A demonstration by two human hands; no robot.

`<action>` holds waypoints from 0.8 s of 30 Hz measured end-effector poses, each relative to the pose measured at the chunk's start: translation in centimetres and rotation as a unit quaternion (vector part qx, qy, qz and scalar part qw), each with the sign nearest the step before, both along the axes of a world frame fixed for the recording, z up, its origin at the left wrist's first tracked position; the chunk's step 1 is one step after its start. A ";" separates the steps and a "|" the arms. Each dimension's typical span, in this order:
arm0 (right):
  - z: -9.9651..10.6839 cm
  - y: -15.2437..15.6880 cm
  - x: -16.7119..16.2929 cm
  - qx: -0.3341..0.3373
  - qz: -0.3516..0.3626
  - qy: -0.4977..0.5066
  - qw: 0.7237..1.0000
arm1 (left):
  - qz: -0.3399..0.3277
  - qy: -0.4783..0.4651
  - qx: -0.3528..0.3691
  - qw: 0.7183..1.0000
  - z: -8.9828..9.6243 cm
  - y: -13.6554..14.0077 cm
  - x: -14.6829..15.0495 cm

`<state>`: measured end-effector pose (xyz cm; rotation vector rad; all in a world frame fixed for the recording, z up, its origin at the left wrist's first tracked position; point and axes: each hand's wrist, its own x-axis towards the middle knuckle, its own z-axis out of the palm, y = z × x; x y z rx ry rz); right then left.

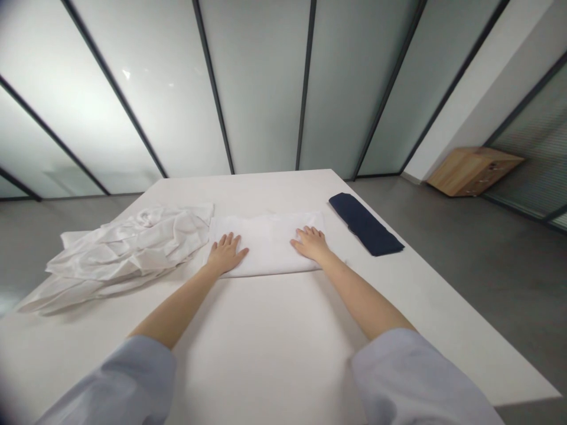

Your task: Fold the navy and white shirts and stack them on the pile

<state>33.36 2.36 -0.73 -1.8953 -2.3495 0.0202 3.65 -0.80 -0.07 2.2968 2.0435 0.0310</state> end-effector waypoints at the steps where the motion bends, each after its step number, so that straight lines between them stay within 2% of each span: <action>1: -0.5 -0.1 0.2 0.001 -0.009 0.005 1.000 | 0.004 0.003 0.003 1.000 -0.4 -0.1 -0.1; 5: -1.5 -0.1 0.7 0.005 -0.012 0.017 1.000 | 0.013 0.006 0.010 1.000 -0.8 -0.4 -0.4; 10: -1.1 -0.4 0.7 -0.018 -0.013 0.033 0.999 | 0.005 0.009 0.019 1.000 -0.6 -0.8 -0.5; 13: -1.0 -0.5 0.7 -0.010 -0.013 0.037 0.999 | 0.002 0.012 0.031 0.999 -0.7 -0.8 -0.4; 17: -1.3 -0.4 0.9 0.028 -0.002 0.045 0.999 | -0.075 0.009 0.074 0.994 -0.7 -0.8 -0.4; 20: -1.0 -0.7 0.7 0.063 0.034 0.079 0.994 | -0.141 -0.005 0.057 0.988 -0.6 -0.8 -0.6; 24: 0.3 -2.2 -1.5 0.069 0.138 0.146 0.977 | -0.142 -0.024 0.033 0.989 -0.7 -0.7 -0.7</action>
